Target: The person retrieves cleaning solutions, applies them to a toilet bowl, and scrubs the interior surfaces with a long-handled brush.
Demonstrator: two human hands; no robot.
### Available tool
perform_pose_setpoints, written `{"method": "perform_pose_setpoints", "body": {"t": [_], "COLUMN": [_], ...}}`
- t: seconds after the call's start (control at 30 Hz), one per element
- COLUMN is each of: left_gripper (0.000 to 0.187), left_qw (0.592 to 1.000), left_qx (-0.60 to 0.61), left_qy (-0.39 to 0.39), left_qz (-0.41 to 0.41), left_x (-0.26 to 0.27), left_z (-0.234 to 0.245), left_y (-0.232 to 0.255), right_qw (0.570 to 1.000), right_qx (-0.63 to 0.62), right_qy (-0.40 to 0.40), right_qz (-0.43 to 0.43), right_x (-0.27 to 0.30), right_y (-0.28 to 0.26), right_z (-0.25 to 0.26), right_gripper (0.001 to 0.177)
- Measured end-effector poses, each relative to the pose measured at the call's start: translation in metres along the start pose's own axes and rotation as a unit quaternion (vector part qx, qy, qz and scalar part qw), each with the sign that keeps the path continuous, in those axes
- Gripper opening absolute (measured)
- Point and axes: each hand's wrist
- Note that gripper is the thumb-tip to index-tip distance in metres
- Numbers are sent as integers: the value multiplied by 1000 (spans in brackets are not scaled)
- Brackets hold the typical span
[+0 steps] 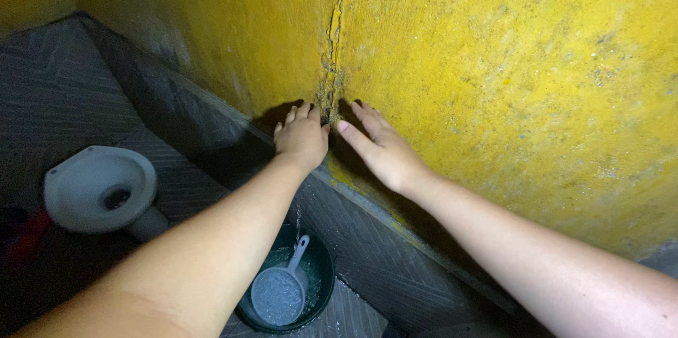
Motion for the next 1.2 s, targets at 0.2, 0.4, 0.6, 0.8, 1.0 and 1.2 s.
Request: {"method": "perform_pose_setpoints", "body": {"t": [0.2,0.4,0.6,0.8,1.0,1.2], "left_gripper": [53,39,31,29,26,29], "left_qw": [1000,998,995,996,995,993], "left_qx": [28,-9,-59,3,-61,-107], "left_qy": [-10,-63,-48,47,46,-43], "left_qz": [-4,-21,-64,-70,-70,-3], "left_x": [7,-10,-28,-28,-41,-50], "left_z": [10,-13,-48,-70,-65,-52], "left_y": [-3,-6,-17,-23,-20,-7], "right_qw": [998,998,995,996,998,997], "right_qx": [-46,-47,-63,-38,-13,-27], "right_qy": [24,17,45,59,42,46], "right_qz": [37,28,61,46,52,49], "right_x": [-5,-10,-18,-15,-9,-2], "right_y": [10,16,37,50,44,39], "right_z": [-4,-11,-37,-57,-60,-55], "right_gripper": [84,84,82,79,77,75]}}
Point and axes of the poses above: each hand's wrist, its own x-axis away from the middle knuckle, its own z-axis out of the back of the hand, y = z × x, and after that the axes turned 3 degrees about z, right-handed
